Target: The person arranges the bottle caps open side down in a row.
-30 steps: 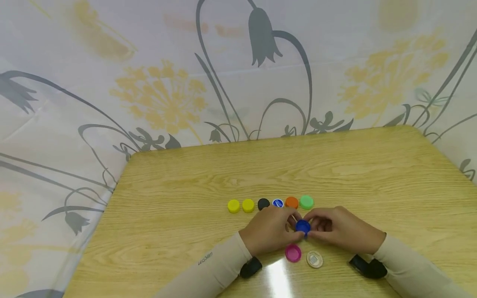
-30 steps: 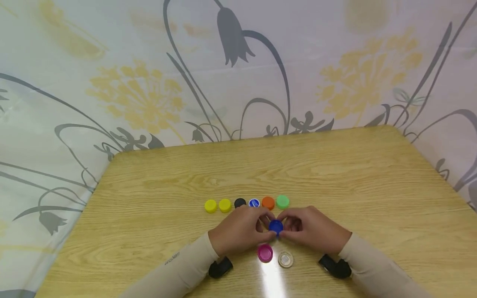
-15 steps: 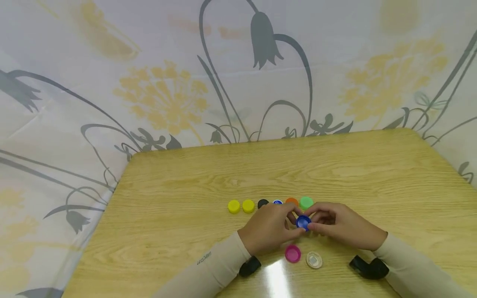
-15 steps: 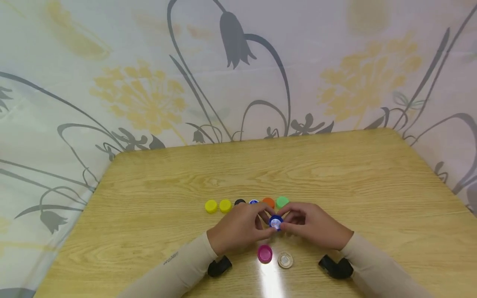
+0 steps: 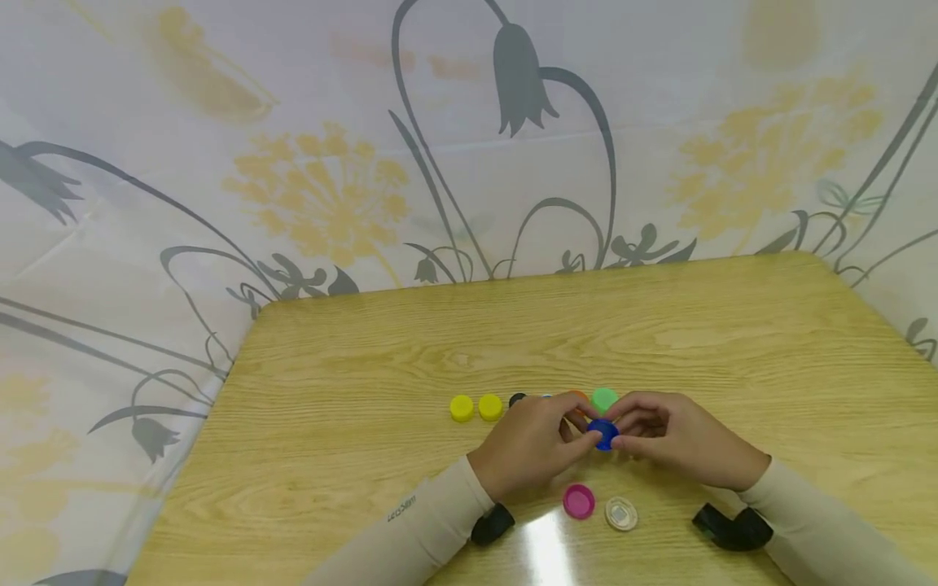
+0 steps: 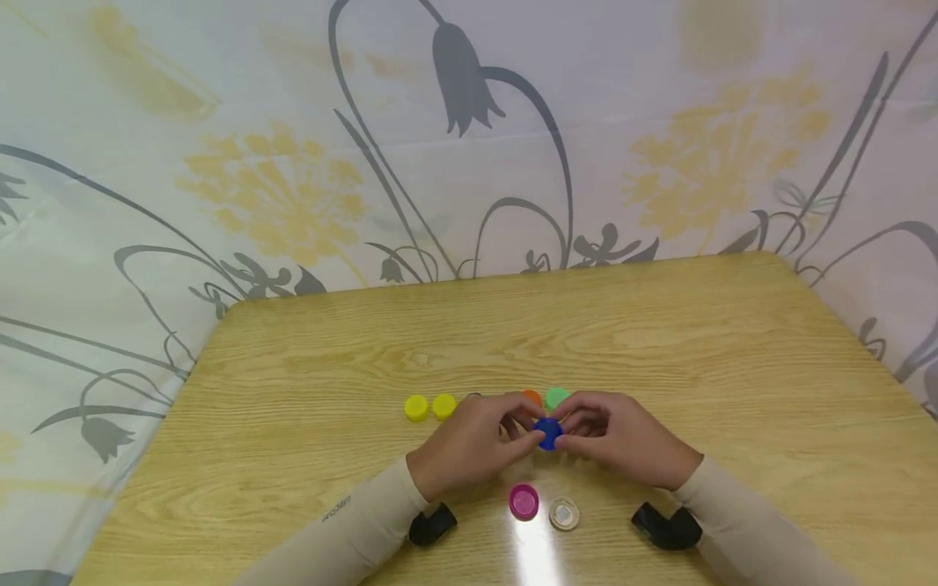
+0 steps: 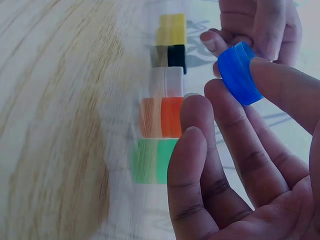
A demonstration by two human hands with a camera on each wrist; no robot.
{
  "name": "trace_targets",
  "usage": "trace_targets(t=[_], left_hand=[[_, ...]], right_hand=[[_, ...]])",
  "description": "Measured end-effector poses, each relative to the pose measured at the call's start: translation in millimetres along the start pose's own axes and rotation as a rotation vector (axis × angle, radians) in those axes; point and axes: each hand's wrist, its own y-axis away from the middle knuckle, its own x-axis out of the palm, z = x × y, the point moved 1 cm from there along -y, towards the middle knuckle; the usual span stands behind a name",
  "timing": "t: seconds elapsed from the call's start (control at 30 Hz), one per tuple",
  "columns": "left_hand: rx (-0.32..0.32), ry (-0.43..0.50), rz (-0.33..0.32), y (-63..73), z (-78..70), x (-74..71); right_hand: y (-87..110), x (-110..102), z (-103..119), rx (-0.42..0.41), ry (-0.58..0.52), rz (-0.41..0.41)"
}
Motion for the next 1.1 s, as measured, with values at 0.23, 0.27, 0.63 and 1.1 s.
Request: trace_targets(t=[0.23, 0.27, 0.63, 1.1], left_hand=[[-0.009, 0.063, -0.041, -0.7, 1.7, -2.2], [-0.01, 0.071, -0.043, -0.6, 1.8, -2.5], [-0.029, 0.063, -0.013, -0.8, 2.3, -0.2], [-0.033, 0.01, 0.001, -2.1, 2.1, 0.0]], right_hand=[[-1.7, -0.4, -1.6, 0.019, 0.003, -0.025], [-1.8, -0.3, -2.2, 0.012, 0.002, -0.025], [0.1, -0.5, -4.4, -0.025, -0.046, 0.013], [-0.9, -0.1, -5.0, -0.011, -0.04, 0.015]])
